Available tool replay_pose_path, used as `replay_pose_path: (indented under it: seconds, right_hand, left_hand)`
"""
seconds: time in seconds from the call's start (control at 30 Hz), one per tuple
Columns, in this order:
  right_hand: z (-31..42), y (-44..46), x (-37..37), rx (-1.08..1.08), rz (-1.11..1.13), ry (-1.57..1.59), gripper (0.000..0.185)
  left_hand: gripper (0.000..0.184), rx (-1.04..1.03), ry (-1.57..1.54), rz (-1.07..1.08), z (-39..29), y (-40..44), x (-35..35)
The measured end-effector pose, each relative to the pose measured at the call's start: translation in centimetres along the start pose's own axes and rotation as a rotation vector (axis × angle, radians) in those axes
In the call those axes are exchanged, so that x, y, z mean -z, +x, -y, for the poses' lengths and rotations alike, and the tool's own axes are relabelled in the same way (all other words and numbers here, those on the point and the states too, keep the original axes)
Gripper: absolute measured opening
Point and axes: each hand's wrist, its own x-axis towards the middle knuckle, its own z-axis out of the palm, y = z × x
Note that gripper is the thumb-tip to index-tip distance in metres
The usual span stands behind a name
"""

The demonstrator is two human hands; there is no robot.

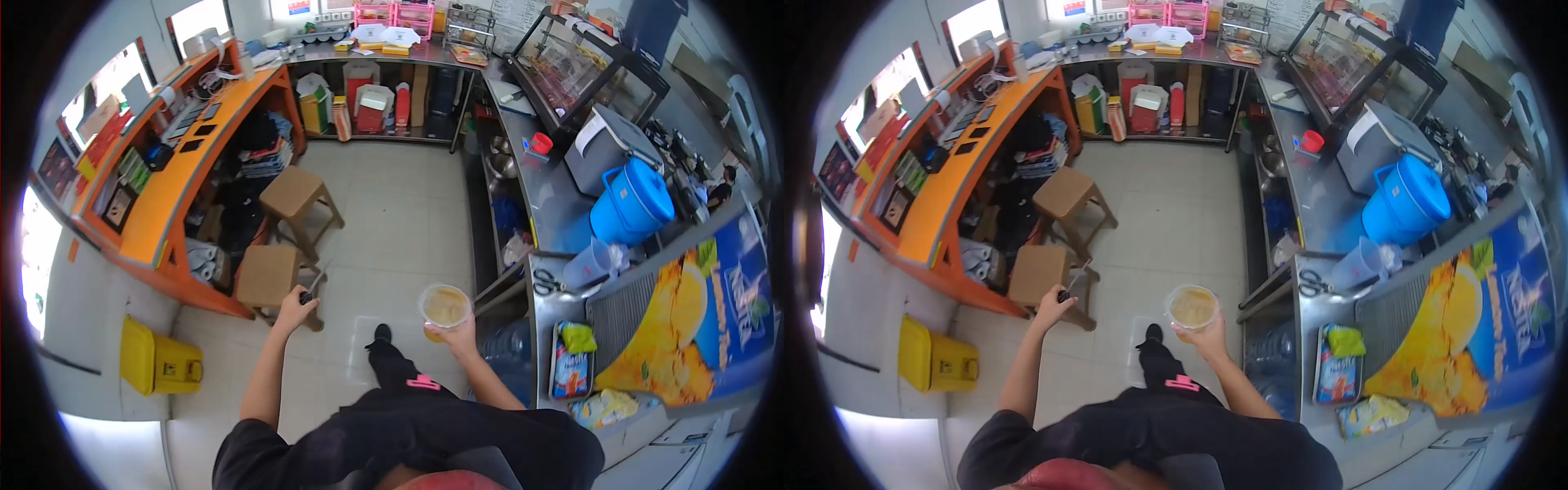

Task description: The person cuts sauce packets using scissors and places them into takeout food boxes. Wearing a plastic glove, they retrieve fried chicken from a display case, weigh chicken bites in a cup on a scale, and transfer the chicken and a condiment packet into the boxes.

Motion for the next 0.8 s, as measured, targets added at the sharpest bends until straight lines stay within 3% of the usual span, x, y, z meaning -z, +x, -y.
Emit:
replay_pose_path:
  seconds: [0.07, 0.1, 0.2, 0.4, 0.43, 0.5, 0.6, 0.67, 0.8]
  right_hand:
    - [0.9, -0.3, 1.7, 0.061, -0.070, -0.133, 0.068]
    - [-2.7, 11.0, -0.9, 0.026, -0.048, -0.130, 0.068]
    - [-4.0, 22.2, -1.9, 0.022, -0.029, -0.119, 0.069]
    - [-5.0, 45.4, -7.9, 0.138, 0.074, -0.088, 0.069]
    - [-5.8, 52.3, -8.7, 0.165, 0.111, -0.085, 0.069]
    - [-6.6, 59.9, -10.1, 0.181, 0.134, -0.049, 0.069]
    - [-7.6, 68.0, -11.5, 0.064, 0.079, 0.048, 0.066]
    - [-8.3, 73.6, -11.8, -0.041, 0.006, 0.181, 0.065]
    - [-10.1, 85.0, -9.2, 0.026, -0.131, -0.011, 0.065]
  left_hand:
    - [0.032, -0.051, -0.119, 0.058, -0.3, -0.2, -4.0]
    - [0.032, 0.112, -0.194, 0.152, 2.8, 10.1, -3.6]
    - [0.029, 0.265, -0.402, 0.257, -1.0, 15.8, -5.1]
    - [0.026, 0.447, -0.532, 0.148, 3.9, 28.6, -4.8]
    - [0.024, 0.423, -0.454, 0.070, 5.2, 34.9, -4.9]
    - [0.028, 0.455, -0.309, 0.173, 6.0, 42.7, -4.0]
    - [0.033, 0.247, -0.312, 0.089, 5.7, 55.7, -4.4]
    - [0.036, 0.243, -0.265, 0.075, -0.9, 63.7, -2.6]
    - [0.036, 0.079, -0.172, 0.114, -7.4, 81.6, -4.0]
